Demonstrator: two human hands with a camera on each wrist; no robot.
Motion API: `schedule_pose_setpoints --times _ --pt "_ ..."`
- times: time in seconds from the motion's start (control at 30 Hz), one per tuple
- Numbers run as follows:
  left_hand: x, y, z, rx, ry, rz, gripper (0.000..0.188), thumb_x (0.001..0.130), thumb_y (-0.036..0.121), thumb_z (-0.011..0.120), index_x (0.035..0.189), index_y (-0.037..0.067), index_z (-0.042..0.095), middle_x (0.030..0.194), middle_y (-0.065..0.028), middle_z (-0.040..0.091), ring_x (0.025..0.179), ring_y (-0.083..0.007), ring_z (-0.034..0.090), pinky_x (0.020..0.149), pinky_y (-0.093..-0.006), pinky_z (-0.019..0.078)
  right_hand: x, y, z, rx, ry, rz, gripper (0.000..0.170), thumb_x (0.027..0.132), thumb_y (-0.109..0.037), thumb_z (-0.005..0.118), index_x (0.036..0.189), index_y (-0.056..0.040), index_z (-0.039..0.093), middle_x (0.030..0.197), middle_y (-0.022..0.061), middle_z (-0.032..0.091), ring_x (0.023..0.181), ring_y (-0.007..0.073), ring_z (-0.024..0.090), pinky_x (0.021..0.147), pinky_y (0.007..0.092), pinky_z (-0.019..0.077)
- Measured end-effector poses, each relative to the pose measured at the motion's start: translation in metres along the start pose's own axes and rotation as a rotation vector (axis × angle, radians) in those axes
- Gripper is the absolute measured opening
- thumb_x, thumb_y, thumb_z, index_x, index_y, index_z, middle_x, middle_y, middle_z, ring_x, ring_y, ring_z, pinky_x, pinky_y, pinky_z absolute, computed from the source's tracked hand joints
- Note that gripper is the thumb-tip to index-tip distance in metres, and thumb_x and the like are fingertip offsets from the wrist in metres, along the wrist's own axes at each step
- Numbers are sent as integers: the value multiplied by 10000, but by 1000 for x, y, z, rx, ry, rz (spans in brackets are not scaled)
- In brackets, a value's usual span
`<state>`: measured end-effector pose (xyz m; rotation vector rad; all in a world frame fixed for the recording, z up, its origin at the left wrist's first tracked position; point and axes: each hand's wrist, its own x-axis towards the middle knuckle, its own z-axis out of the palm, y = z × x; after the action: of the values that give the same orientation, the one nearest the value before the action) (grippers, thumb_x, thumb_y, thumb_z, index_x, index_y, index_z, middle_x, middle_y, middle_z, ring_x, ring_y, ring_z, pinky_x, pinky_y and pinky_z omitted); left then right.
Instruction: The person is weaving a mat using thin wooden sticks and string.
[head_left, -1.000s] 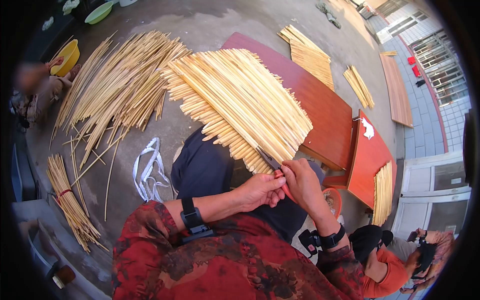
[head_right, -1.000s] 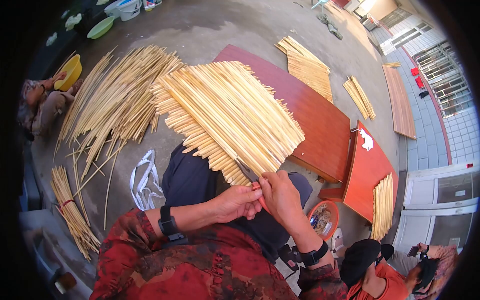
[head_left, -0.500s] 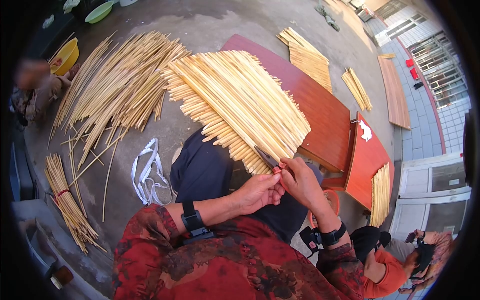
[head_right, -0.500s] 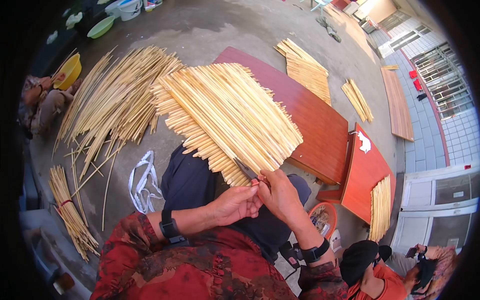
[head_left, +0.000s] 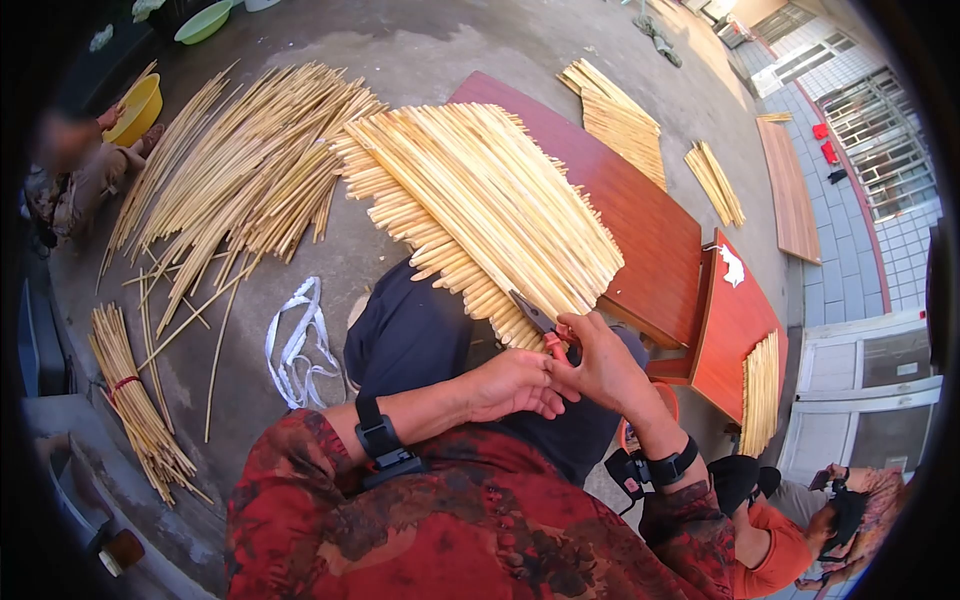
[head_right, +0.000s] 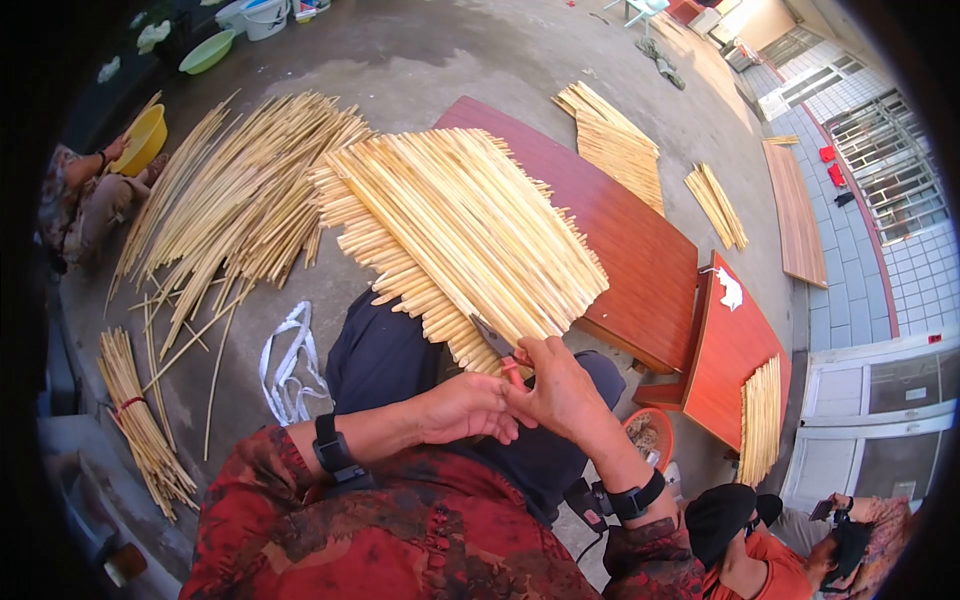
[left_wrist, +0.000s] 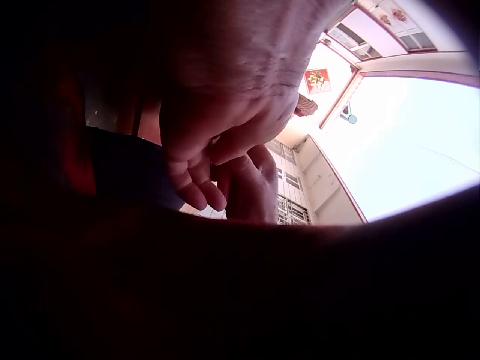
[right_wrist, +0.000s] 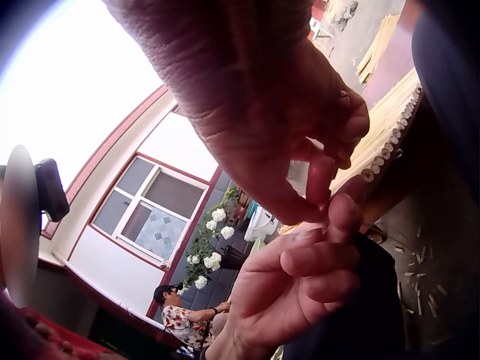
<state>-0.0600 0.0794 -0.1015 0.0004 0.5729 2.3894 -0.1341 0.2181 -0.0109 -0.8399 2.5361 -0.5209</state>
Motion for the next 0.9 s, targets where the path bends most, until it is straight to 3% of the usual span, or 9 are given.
schedule_pose_setpoints --times 0.07,0.23,0.3,0.37,0.4,0.47,0.6,0.67,0.9 --pt "-4 7 1 149 24 -94 255 916 105 417 1093 -33 536 948 -159 652 692 -174 637 652 -305 523 1 -4 2 1 -15 2 485 754 -176 679 1163 28 517 1001 201 544 936 329 590 815 366 479" --pt "-49 45 2 548 18 -269 281 937 168 437 1101 -31 548 850 -140 677 544 -119 598 549 -249 499 4 -2 5 -45 46 -23 389 764 -156 639 1091 24 529 959 221 550 888 366 588 774 398 486" --pt "-71 61 11 1110 252 90 295 883 138 545 1147 6 546 921 -107 680 622 -153 616 605 -270 506 5 -3 10 -63 89 -47 331 780 -177 623 1033 17 538 925 227 553 844 392 582 736 424 489" --pt "-78 76 -9 1889 445 714 461 777 117 669 1206 37 521 1114 -103 629 919 -236 624 847 -370 480 6 -8 12 -268 114 -72 248 801 -177 594 959 4 533 899 219 556 809 390 581 707 441 488" --pt "-74 83 -13 1896 442 717 461 777 117 669 1206 37 521 1114 -103 629 919 -236 624 847 -370 480 6 -9 14 -267 121 -74 248 801 -177 594 959 4 533 899 219 556 809 390 581 707 441 488" --pt "-65 96 -18 2241 531 775 626 681 122 735 1253 54 491 1289 -113 518 1211 -278 472 1053 -476 293 6 -9 18 -268 85 -13 226 800 -180 591 928 -6 524 889 211 558 800 383 587 694 447 494" --pt "-36 91 -41 2321 410 602 562 740 136 668 1263 55 478 1353 -129 454 1304 -265 380 1102 -521 169 4 -2 22 -218 111 -32 247 784 -173 603 950 -8 524 872 197 561 793 381 588 688 446 500" --pt "-24 84 -51 2485 467 465 474 804 138 560 1264 52 482 1339 -125 473 1280 -263 410 1088 -497 228 6 -2 22 -258 120 -43 254 773 -169 607 961 -18 529 864 188 563 795 375 590 688 446 501" --pt "-22 84 -59 2484 494 542 413 833 104 470 1240 42 499 1313 -118 501 1262 -249 433 1060 -443 301 8 8 29 -218 160 -98 251 767 -159 604 970 -29 536 868 171 565 802 364 592 690 442 501"
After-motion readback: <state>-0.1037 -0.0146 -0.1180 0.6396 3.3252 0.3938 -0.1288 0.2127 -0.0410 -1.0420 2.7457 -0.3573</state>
